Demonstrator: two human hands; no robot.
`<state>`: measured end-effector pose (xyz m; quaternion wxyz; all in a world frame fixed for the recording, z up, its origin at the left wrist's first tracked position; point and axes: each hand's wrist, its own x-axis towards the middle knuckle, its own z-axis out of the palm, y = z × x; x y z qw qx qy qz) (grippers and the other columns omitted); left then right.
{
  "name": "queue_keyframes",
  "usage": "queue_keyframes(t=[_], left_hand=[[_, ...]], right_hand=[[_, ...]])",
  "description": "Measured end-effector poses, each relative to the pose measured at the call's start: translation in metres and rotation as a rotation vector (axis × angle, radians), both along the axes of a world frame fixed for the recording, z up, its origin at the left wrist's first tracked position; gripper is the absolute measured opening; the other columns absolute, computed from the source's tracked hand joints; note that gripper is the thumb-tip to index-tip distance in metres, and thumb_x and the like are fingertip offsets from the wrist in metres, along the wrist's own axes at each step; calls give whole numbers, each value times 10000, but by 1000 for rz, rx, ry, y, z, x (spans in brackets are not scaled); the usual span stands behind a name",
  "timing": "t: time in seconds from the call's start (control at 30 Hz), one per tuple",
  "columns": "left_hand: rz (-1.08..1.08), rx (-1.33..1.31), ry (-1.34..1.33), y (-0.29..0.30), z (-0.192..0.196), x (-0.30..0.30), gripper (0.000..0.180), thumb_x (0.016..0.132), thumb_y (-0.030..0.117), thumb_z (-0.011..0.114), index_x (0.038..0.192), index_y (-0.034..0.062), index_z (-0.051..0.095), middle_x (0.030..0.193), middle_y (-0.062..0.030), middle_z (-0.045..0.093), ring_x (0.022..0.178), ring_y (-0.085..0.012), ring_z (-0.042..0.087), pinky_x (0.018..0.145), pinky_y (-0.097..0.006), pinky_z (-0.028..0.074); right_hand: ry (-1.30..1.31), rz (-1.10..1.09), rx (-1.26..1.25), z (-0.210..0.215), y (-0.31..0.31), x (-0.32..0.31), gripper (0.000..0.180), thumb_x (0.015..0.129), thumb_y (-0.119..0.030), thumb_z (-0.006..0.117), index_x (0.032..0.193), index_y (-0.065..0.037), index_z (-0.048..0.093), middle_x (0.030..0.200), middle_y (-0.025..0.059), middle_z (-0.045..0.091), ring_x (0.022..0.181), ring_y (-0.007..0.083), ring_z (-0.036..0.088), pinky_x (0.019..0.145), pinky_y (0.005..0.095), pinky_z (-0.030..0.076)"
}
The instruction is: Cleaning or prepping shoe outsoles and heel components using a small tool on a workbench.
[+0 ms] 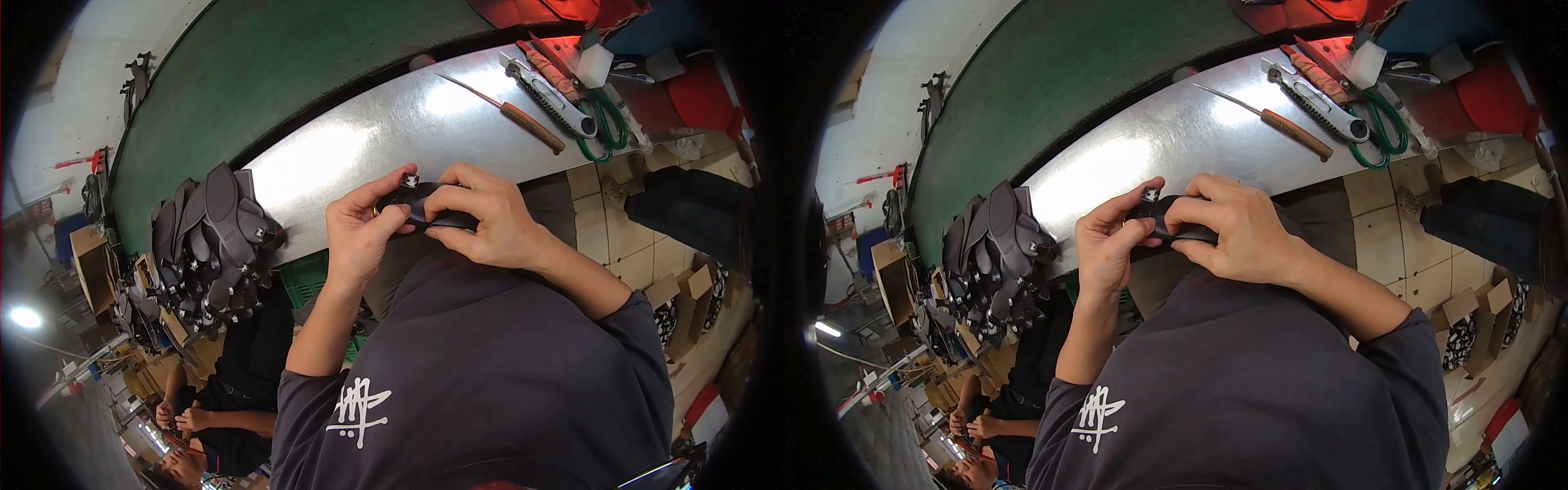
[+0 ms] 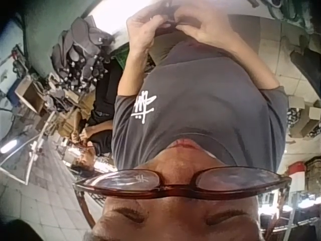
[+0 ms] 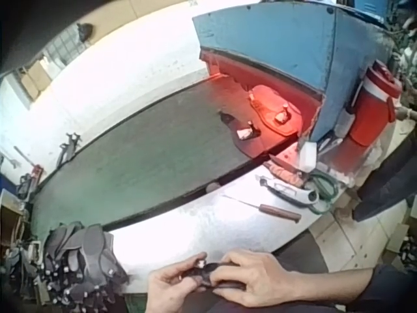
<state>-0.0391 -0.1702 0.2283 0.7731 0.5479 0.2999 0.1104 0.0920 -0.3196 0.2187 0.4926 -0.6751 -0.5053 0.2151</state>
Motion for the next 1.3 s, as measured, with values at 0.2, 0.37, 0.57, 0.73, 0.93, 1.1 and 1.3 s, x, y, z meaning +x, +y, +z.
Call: queue_keyframes(t=[0.2, 0.37, 0.57, 0.73, 0.93, 1.1, 1.3], left_hand=[[4, -105, 44, 6, 2, 1, 368, 779, -108, 560, 1139, -55, 621, 1210, -168, 611, 872, -144, 667, 616, -212, 588], [-32, -297, 64, 11, 5, -1, 393, 788, -78, 554, 1174, -30, 613, 1218, -159, 608, 826, -128, 672, 576, -195, 577], [23, -292, -24, 3, 14, 0, 444, 860, 22, 516, 1303, -3, 519, 1215, -143, 607, 883, -102, 645, 548, -187, 553], [-168, -190, 126, 10, 2, -9, 364, 878, 58, 525, 1233, -13, 563, 1102, -86, 645, 889, -100, 632, 716, -228, 542], [-223, -230, 140, 10, 6, -8, 317, 866, 39, 545, 1172, -21, 596, 1051, -85, 658, 881, -102, 632, 750, -243, 532], [-179, -162, 185, 5, 2, -7, 249, 876, 24, 547, 1105, -25, 631, 976, -74, 674, 826, -93, 633, 735, -231, 526], [-157, 27, 222, -1, -10, -8, 175, 901, 98, 591, 1008, -14, 672, 859, -41, 680, 748, -65, 614, 675, -204, 511]], right_hand=[[-136, -46, 120, -7, 0, -3, 235, 638, -69, 766, 842, -97, 653, 887, 87, 568, 764, 245, 592, 637, 331, 472], [-338, -74, 262, -16, 0, -6, 267, 619, -91, 783, 860, -111, 669, 910, 112, 581, 751, 259, 598, 606, 343, 479], [-297, -15, 242, -5, -3, -4, 302, 637, -80, 774, 923, -90, 675, 912, 117, 607, 738, 268, 611, 606, 336, 488], [-140, -101, 157, -5, -7, -4, 219, 773, -68, 694, 967, -62, 594, 778, 94, 610, 679, 274, 604, 601, 372, 469], [-176, -87, 180, -7, -7, -2, 199, 725, -48, 756, 866, -33, 616, 720, 92, 622, 588, 257, 585, 533, 343, 448], [-187, -92, 196, -14, -6, -6, 188, 731, -42, 748, 863, -32, 615, 714, 97, 617, 578, 252, 578, 523, 346, 441], [-116, -129, 178, -18, -4, -14, 198, 748, -46, 739, 915, -18, 637, 748, 104, 640, 620, 263, 613, 551, 343, 473]])
